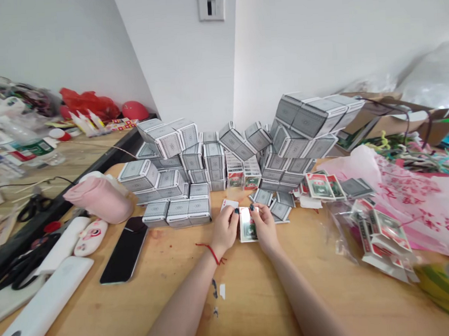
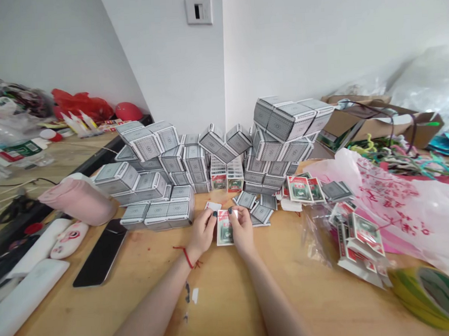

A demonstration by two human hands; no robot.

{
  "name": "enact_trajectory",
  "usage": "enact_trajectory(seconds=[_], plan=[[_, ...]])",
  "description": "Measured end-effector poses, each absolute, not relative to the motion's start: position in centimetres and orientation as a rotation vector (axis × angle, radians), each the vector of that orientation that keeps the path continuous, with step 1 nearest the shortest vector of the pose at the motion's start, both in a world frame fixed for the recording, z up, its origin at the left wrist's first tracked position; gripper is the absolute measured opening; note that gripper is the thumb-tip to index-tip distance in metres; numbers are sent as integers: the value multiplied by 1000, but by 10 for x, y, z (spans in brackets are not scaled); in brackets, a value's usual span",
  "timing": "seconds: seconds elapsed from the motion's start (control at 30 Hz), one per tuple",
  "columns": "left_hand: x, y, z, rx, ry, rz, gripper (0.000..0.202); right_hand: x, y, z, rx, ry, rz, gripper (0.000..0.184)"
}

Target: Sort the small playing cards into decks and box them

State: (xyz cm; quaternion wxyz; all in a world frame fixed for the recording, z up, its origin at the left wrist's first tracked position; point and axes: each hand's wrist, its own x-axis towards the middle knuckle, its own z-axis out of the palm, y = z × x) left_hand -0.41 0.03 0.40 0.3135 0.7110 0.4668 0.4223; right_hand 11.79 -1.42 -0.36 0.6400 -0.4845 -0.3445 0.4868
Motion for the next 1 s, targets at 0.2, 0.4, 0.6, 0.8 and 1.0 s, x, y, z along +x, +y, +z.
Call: enact_trajectory(seconds=[0.2,0.4,0.6,0.8,1.0], plan=[[-4,0,6,1933,1229,1141,20,117,-15,-2,-1115,-815,1094,28],[-4,4,3,1864,1175,1152,20,119,-15,-4,-1153,-856,1052,27],[-5,5,4,1819,1137,1145,22,120,-16,-5,-1181,-913,1000,25],[-6,5,5,1797,1155,1125,23,118,-16,-5,-1150,-879,1048,29],[-7,5,3,1760,1161,1123,22,117,-17,-2,-1116,-848,1049,28]])
